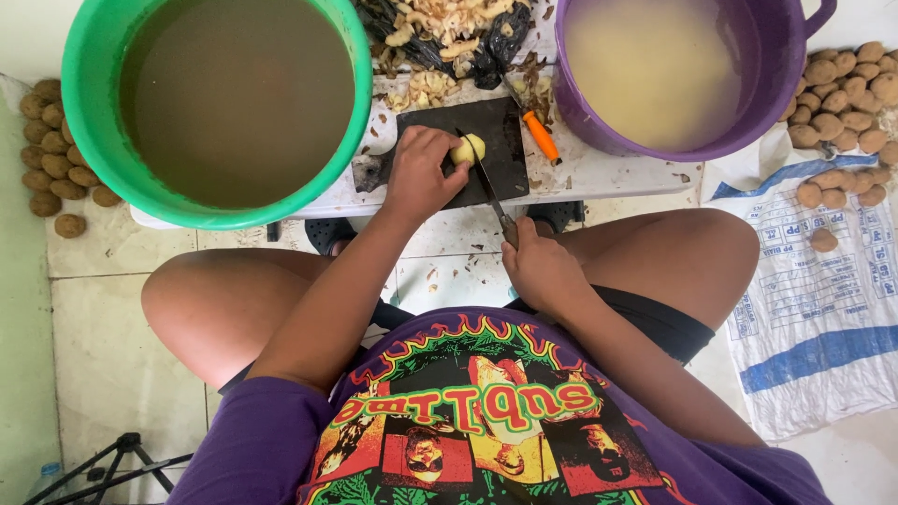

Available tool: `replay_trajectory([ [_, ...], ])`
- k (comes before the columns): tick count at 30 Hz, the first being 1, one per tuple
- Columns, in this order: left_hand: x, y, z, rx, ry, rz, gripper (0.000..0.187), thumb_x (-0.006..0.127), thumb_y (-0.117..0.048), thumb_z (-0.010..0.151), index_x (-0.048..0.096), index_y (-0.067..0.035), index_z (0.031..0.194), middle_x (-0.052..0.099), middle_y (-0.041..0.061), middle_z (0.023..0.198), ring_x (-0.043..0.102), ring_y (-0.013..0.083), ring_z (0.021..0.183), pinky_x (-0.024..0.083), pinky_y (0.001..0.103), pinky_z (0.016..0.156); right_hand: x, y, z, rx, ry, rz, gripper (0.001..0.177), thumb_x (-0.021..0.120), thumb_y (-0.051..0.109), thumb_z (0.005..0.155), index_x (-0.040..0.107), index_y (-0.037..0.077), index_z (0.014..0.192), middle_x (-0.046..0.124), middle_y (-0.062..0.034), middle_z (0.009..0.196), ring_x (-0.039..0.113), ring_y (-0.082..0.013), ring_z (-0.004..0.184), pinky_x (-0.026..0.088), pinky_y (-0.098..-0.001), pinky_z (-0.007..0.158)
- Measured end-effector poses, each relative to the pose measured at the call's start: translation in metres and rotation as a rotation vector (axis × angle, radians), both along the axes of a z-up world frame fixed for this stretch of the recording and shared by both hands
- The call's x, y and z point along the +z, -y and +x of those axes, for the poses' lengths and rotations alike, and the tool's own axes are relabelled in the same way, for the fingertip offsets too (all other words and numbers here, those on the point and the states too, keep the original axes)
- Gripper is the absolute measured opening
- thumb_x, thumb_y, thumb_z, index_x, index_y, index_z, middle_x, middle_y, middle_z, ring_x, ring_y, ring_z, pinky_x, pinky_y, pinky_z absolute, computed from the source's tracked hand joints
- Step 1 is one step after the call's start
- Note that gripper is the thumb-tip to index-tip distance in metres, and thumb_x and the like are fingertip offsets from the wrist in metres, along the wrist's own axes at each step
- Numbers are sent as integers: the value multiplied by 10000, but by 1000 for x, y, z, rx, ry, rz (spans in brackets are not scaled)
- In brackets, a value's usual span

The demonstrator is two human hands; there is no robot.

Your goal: Slicing peeled potatoes into thin pieces on a cutting board and then washing them in a bowl of water.

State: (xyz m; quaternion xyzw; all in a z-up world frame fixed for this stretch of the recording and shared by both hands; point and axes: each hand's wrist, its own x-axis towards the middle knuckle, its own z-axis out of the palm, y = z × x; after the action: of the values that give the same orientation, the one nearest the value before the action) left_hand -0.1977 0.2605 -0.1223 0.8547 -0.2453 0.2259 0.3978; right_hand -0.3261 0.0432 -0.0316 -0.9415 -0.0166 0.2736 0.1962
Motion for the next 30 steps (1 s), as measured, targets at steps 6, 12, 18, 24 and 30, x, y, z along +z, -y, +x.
replay_trajectory([
  [6, 35, 3, -3, -21, -125, 303, 628, 767, -189, 719, 627, -167, 1330, 591, 9, 1288, 477, 272, 1253, 369, 419, 970, 0, -1, -1, -11, -5, 19, 564, 372, 342, 1059, 409, -59, 1454, 710, -280, 836, 741, -418, 741, 585, -486, 547],
  [12, 64, 8, 29, -309, -62, 622, 496, 849, -33, 662, 779, -156, 1138, 699, 26, 1150, 509, 272, 1160, 338, 433, 938, 1, 0, -3, -11, 20, 11, 565, 385, 363, 1057, 423, -53, 1437, 709, -285, 839, 738, -437, 754, 582, -510, 549],
  [18, 88, 15, 47, -413, -274, 919, 554, 792, -184, 792, 725, -239, 1339, 721, -27, 1212, 489, 280, 1081, 316, 458, 859, 60, 5, -21, -82, -158, -70, 391, 340, 400, 1033, 417, 105, 1278, 684, -294, 1093, 642, -530, 981, 474, -620, 777],
  [24, 61, 5, 48, -345, -307, 619, 443, 803, -140, 726, 796, -208, 1164, 738, 77, 1153, 661, 374, 1047, 424, 501, 908, 103, 32, -41, -125, -185, -50, 538, 438, 421, 1011, 485, 93, 1435, 703, -335, 1155, 654, -525, 1161, 544, -601, 939],
  [30, 46, 2, 39, -159, -386, 513, 484, 817, -286, 819, 743, -146, 1276, 704, 148, 1095, 721, 384, 984, 542, 506, 866, 79, 35, -31, -232, -94, 56, 560, 411, 454, 1032, 467, 97, 1460, 717, -313, 1092, 699, -481, 1071, 578, -561, 841],
])
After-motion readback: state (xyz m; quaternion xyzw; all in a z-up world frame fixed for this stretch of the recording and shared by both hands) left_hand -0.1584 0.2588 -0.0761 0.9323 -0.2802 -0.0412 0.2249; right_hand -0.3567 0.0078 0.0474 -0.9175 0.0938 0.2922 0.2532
